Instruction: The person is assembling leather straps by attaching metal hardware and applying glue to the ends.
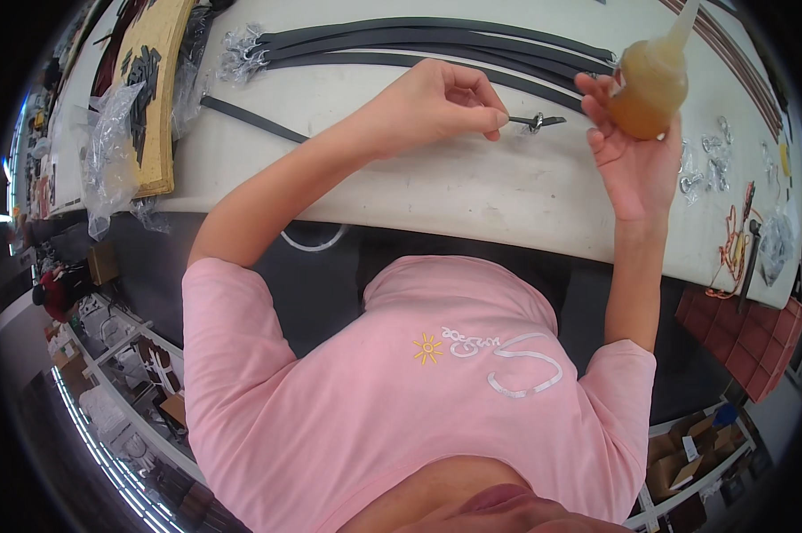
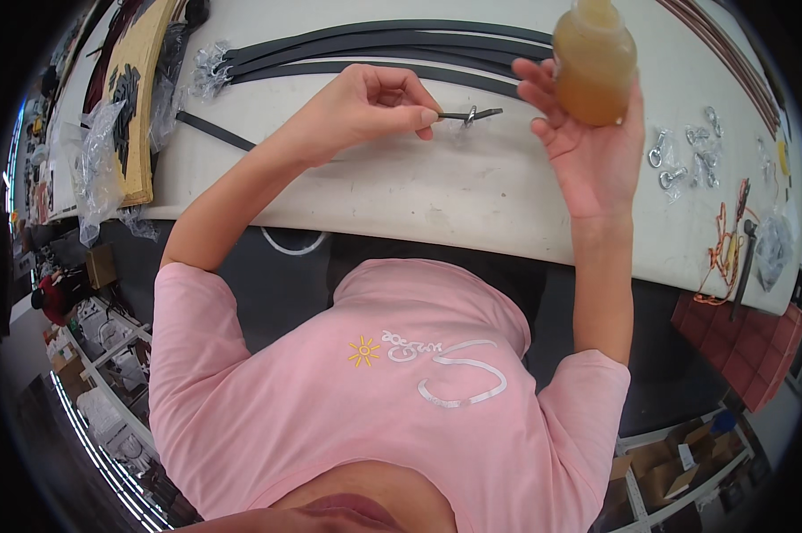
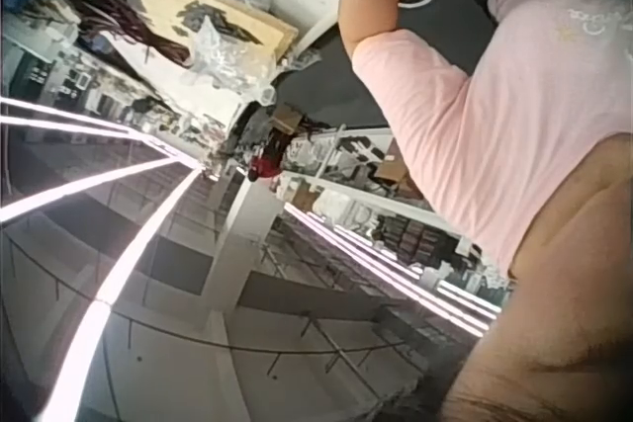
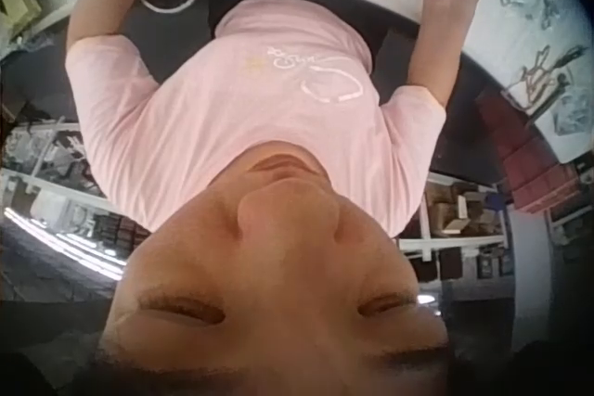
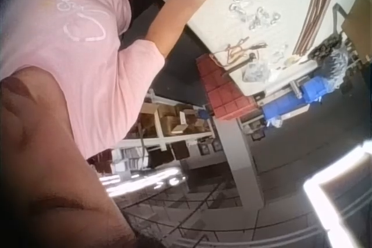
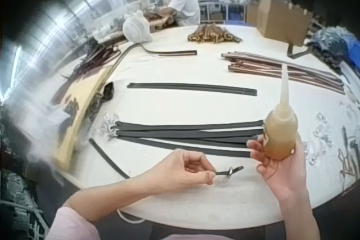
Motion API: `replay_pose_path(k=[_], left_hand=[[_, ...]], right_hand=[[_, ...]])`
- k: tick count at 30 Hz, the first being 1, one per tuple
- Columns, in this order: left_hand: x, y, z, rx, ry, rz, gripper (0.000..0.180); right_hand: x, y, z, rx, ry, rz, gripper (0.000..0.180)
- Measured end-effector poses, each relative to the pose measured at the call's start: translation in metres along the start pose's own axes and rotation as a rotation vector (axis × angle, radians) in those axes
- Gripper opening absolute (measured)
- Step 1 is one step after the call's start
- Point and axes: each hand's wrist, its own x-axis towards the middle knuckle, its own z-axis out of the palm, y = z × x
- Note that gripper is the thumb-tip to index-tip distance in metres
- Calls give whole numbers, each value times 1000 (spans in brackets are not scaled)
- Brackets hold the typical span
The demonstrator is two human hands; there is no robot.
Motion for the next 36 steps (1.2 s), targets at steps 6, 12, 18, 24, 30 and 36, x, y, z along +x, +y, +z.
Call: replay_pose_path(k=[6, 12, 18, 24, 30, 36], left_hand=[[-10, -26, 13, 838, 403, 954, 25], [-7, -34, 9, 786, 348, 759, 23], [-7, -40, 9, 615, 345, 679, 21], [-3, -38, 7, 588, 334, 699, 21], [0, -42, 6, 700, 381, 786, 23], [-2, -41, 6, 745, 388, 790, 24]], right_hand=[[-11, -30, 0, -341, 463, -692, 65], [-18, -14, -4, -641, 157, -900, 65], [-10, 3, -12, -614, 402, -805, 62], [-6, 0, -14, -607, 398, -708, 60], [-14, -4, -28, -612, 276, -741, 55], [-15, 4, -18, -576, 577, -812, 62]])
